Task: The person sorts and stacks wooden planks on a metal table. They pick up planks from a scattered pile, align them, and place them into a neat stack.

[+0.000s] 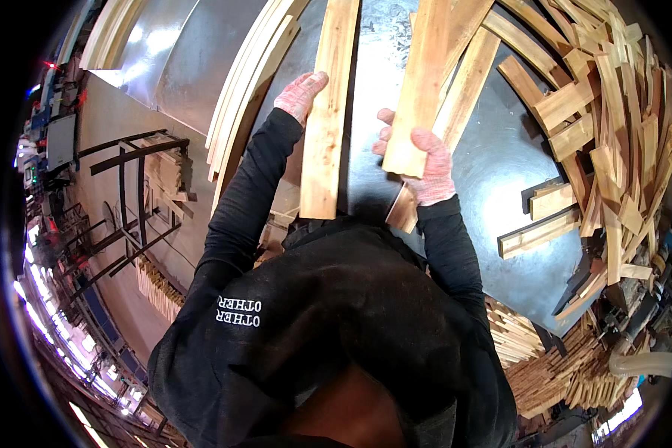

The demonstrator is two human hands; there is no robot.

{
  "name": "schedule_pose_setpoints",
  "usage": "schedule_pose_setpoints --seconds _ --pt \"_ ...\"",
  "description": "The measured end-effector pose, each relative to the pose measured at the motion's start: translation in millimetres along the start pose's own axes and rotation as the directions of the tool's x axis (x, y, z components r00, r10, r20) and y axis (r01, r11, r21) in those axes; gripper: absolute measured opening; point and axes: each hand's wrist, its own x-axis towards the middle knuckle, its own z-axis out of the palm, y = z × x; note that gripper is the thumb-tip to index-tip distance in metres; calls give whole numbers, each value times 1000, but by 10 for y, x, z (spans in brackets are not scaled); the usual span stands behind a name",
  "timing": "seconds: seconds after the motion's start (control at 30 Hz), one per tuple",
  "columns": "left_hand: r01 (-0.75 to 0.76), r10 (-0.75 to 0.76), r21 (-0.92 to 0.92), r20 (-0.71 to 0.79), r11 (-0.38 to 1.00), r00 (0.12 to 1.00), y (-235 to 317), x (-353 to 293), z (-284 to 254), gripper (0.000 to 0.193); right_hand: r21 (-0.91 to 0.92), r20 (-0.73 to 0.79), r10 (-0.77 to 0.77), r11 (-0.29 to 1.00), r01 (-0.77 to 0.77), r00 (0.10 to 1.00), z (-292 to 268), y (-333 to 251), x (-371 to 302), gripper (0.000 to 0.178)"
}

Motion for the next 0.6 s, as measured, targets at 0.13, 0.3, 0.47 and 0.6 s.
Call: schedule_pose_setpoints --seconds 0.13,0.3,0.47,0.6 --pt "223 -234 -144 -64 964 970 100 -210 109 65 -46 -107 16 999 -21 994 -83 170 -60 70" --pt "156 21 564 -295 811 955 444 -569 -378 65 -16 -125 1 1000 -3 992 -128 140 -206 71" --pt "-122 615 813 -324 570 719 596 -758 -647 80 -888 -143 -400 456 61 905 -312 488 -280 45" --pt "99 -69 -459 83 883 994 749 -1076 392 66 -983 100 -208 -171 64 973 736 486 -168 36"
